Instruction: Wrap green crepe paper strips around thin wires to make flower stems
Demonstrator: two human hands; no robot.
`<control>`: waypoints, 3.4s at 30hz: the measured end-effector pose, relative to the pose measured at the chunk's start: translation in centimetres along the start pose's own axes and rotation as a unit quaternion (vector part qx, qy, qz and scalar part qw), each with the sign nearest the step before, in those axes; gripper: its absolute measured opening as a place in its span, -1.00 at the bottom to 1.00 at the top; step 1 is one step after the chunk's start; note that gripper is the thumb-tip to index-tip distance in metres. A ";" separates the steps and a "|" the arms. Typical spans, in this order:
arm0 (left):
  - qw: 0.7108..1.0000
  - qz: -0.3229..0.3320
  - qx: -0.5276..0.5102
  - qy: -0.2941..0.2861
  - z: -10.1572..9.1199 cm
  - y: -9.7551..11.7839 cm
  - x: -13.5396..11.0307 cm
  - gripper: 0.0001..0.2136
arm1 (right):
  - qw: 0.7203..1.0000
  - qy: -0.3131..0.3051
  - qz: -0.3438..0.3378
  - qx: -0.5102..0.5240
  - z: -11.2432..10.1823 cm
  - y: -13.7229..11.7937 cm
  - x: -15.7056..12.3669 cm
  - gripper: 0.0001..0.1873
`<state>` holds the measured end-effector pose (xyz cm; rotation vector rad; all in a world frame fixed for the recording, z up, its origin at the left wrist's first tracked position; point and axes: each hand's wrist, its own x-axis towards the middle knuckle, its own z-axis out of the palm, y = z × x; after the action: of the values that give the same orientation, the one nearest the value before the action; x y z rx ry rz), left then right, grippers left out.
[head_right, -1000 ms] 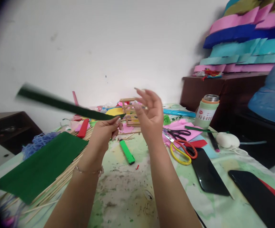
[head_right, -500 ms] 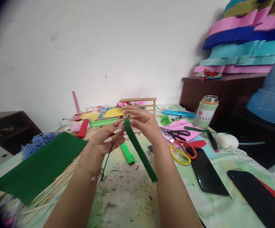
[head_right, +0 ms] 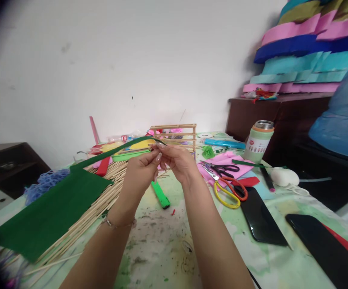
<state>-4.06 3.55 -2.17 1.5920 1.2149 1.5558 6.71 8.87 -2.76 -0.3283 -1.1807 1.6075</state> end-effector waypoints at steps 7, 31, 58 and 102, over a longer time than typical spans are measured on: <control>0.958 -0.133 -0.225 -0.115 -1.4 0.3 0.6 -0.94 | 0.998 -0.041 -0.021 -0.041 -1.2 -0.5 -0.3 -0.64; 0.966 0.134 0.186 0.116 0.6 -1.4 -0.4 -0.77 | 0.938 0.284 -0.174 -0.097 2.7 2.5 0.4 -0.74; 0.981 -0.090 -0.089 -0.148 -6.0 1.7 1.1 -0.70 | 0.858 -0.033 -0.232 -0.458 -1.1 -3.3 -2.2 -0.86; 0.950 -0.130 -0.204 -0.200 -1.4 0.7 0.8 -0.76 | 0.994 0.071 -0.062 -0.056 0.0 -0.7 -0.4 -0.75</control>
<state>-5.35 3.76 -0.96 1.3262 0.7806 1.1516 7.22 8.52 -2.32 -0.4260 -1.1610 1.3918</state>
